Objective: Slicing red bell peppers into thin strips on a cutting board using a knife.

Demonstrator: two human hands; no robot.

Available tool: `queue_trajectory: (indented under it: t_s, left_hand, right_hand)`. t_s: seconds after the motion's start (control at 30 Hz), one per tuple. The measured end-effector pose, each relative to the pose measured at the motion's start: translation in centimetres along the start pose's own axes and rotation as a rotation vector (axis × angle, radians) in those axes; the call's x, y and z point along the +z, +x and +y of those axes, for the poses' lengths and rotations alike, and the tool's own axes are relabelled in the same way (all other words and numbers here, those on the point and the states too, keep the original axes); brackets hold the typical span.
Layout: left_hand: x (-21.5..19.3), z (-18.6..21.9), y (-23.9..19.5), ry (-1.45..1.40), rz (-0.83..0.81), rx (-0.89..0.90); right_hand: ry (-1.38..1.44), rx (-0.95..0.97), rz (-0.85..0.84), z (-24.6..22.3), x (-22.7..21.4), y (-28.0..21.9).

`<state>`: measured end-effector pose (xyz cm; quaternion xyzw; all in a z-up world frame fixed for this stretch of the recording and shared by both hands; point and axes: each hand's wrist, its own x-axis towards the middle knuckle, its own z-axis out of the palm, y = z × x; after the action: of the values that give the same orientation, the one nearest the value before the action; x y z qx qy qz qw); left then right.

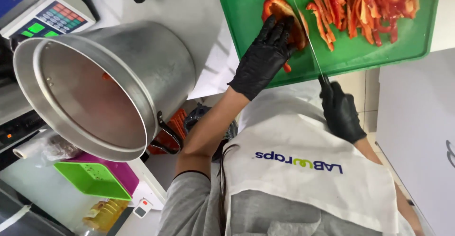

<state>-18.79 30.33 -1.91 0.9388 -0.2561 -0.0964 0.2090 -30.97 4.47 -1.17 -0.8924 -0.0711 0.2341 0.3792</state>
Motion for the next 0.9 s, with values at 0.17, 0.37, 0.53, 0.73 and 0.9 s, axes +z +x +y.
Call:
queue_trajectory:
  t_s: [0.17, 0.37, 0.53, 0.73, 0.9]
  left_hand:
    - [0.9, -1.3, -0.1, 0.000, -0.011, 0.025]
    - [1.8, -1.8, -0.7, 0.004, 0.002, 0.023]
    - [2.7, -2.6, -0.5, 0.061, -0.007, 0.069]
    - [1.2, -2.2, -0.1, 0.122, 0.023, 0.107]
    - [0.3, -1.4, -0.3, -0.005, 0.025, 0.018]
  right_hand:
    - [0.038, 0.074, 0.019, -2.0, -0.8, 1.9]
    - [-0.031, 0.074, 0.002, -3.0, -1.1, 2.5]
    - [-0.380, -0.252, 0.188, -0.5, 2.3, 7.0]
    - [-0.100, -0.149, 0.063, 0.5, 1.1, 1.2]
    - [0.161, 0.249, -0.076, 0.9, 1.3, -0.3]
